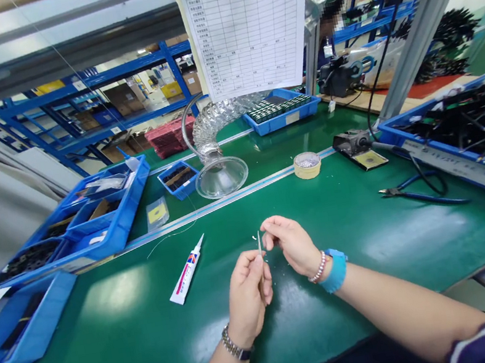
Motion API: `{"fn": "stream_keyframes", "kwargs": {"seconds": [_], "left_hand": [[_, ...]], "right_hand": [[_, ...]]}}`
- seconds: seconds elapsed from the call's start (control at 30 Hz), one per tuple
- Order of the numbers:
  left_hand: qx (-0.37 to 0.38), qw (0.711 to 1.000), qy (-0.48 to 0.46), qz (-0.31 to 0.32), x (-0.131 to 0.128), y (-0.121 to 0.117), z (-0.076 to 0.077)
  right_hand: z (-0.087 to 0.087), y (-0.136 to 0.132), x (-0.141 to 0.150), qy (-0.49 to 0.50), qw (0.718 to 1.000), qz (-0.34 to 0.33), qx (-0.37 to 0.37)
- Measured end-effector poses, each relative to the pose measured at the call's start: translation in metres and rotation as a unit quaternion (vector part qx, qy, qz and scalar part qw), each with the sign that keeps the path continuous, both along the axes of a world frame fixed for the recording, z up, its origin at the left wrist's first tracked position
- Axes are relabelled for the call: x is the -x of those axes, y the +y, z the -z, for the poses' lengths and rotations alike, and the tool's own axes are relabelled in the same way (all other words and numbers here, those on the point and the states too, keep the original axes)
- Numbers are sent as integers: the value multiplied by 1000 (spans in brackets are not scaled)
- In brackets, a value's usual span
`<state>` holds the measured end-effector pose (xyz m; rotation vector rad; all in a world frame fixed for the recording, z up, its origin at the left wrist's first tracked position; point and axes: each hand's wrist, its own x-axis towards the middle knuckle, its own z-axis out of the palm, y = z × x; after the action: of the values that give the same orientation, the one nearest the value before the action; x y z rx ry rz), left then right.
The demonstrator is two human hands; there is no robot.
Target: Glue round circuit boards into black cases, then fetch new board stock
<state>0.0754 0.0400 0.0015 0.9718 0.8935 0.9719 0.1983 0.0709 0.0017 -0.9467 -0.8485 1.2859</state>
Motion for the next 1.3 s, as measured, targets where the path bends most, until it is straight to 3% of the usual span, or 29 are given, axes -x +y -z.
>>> {"fn": "stream_keyframes", "kwargs": {"seconds": [0.1, 0.17, 0.23, 0.3, 0.43, 0.6, 0.83, 1.0, 1.2, 1.3], "left_hand": [[24, 999, -43, 3, 3, 2, -6], [36, 997, -66, 13, 4, 3, -9], [45, 996, -77, 19, 4, 4, -10], [49, 995, -80, 19, 3, 4, -10], [37, 996, -85, 16, 2, 4, -9], [9, 997, -72, 25, 2, 3, -5], [-75, 997, 26, 18, -1, 1, 5], [-29, 999, -23, 38, 0, 1, -1], [-15, 997, -79, 3, 4, 4, -10], [-10, 996, -89, 21, 4, 4, -10]], "right_hand": [[3, 4, -5, -185, 982, -16, -18], [4, 5, -7, -244, 968, -22, -51], [2, 4, -7, -213, 975, -36, -57], [-1, 2, -5, -112, 990, -82, -25], [-5, -3, -2, 46, 987, -151, 7], [-4, -5, -1, 54, 990, -130, -7], [-3, -8, 3, 72, 995, -65, 12], [-8, -6, 1, 96, 994, -61, -5], [-5, -9, 3, 112, 975, -189, -27], [-2, -9, 5, 98, 977, -189, -25]]}}
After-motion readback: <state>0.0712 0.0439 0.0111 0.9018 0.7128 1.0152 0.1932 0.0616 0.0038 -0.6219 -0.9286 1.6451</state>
